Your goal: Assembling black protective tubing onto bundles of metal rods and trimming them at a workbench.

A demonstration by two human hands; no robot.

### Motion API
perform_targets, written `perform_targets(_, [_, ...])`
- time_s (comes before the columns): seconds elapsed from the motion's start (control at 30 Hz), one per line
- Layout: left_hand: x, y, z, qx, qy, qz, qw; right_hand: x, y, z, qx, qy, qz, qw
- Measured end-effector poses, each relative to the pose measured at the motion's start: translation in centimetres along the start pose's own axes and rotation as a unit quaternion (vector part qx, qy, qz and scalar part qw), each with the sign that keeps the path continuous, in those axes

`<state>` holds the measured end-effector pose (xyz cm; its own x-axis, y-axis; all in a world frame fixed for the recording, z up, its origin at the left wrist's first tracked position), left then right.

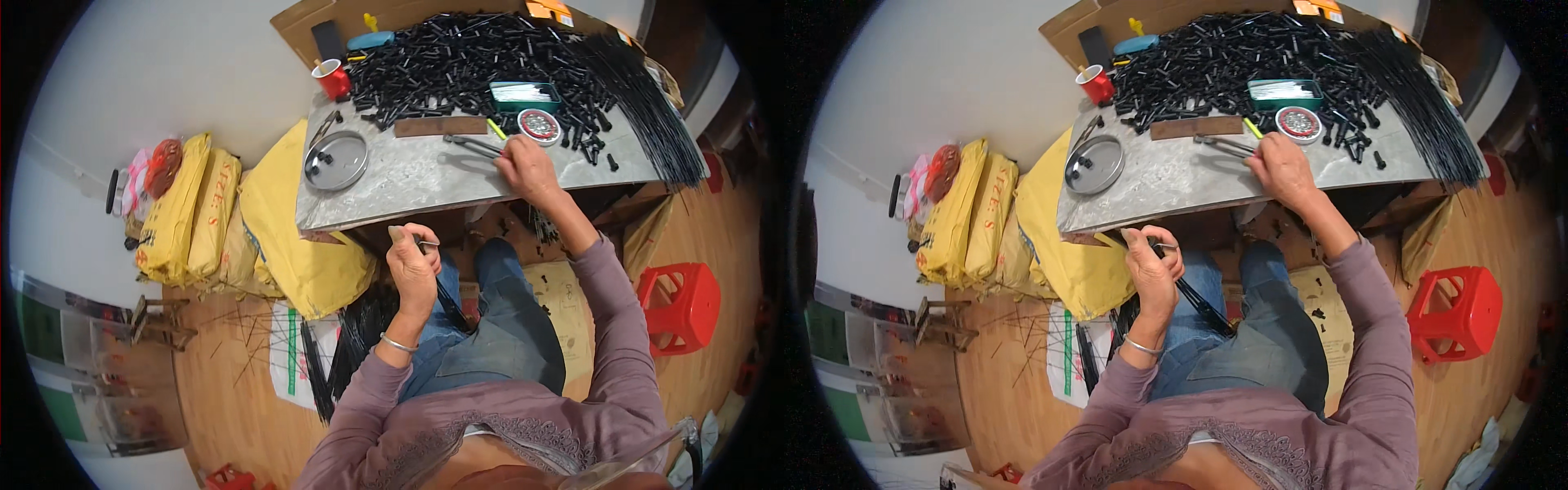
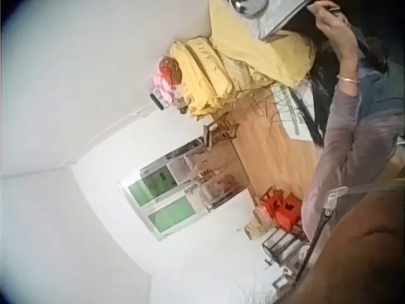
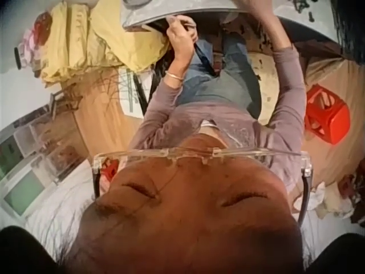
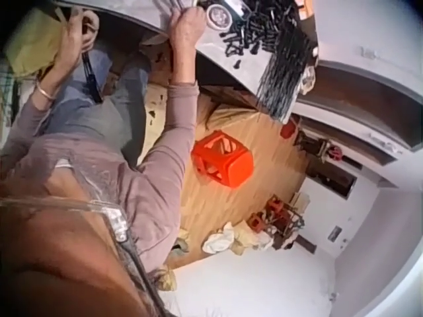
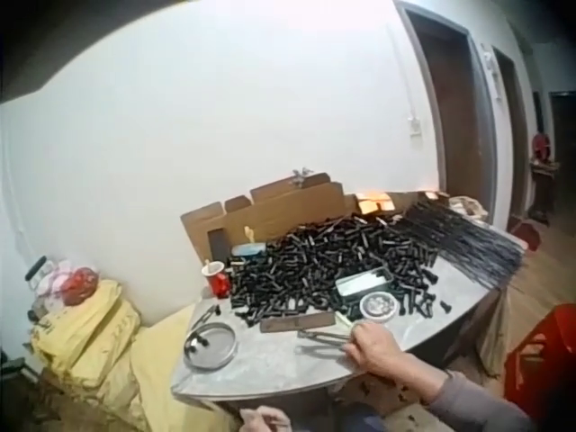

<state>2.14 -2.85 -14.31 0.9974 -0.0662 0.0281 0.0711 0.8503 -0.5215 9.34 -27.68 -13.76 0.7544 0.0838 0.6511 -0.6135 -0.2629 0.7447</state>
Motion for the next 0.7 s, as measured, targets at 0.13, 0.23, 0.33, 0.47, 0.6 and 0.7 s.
perform_targets(0.13, [0.4,0.3,-0.1,-0.006,0.003,-0.003,1.000,-2.1,2.3,-2.2,0.106,-0.113,-0.104,0.982])
perform_targets(0.23, [0.6,0.4,-0.4,0.010,0.002,-0.005,1.000,-4.2,5.5,-6.0,0.155,-0.025,-0.117,0.981])
perform_targets(0.33, [0.6,0.0,-0.4,0.032,0.007,0.059,0.998,-4.7,8.4,-8.1,0.112,0.084,-0.062,0.988])
perform_targets(0.47, [0.5,0.1,-0.7,0.025,0.014,0.055,0.998,-4.7,9.3,-8.6,0.030,0.083,-0.020,0.996])
perform_targets(0.6, [0.5,0.4,-0.7,0.010,0.007,0.025,1.000,-4.6,9.2,-8.9,-0.003,0.091,-0.013,0.996])
perform_targets(0.7, [0.5,0.6,-0.7,0.001,0.003,0.022,1.000,-4.8,9.1,-9.2,-0.007,0.100,-0.025,0.995])
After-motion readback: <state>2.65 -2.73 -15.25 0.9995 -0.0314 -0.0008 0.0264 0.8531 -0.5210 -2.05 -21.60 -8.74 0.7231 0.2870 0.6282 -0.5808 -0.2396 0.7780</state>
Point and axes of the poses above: each hand's wrist, its own x-axis towards the middle knuckle, its own y-axis out of the back of the hand, z = x × y, the point moved 5 cm from there along x, towards the middle knuckle, and after that the axes turned 14 degrees about -x, right-handed, at the moved point
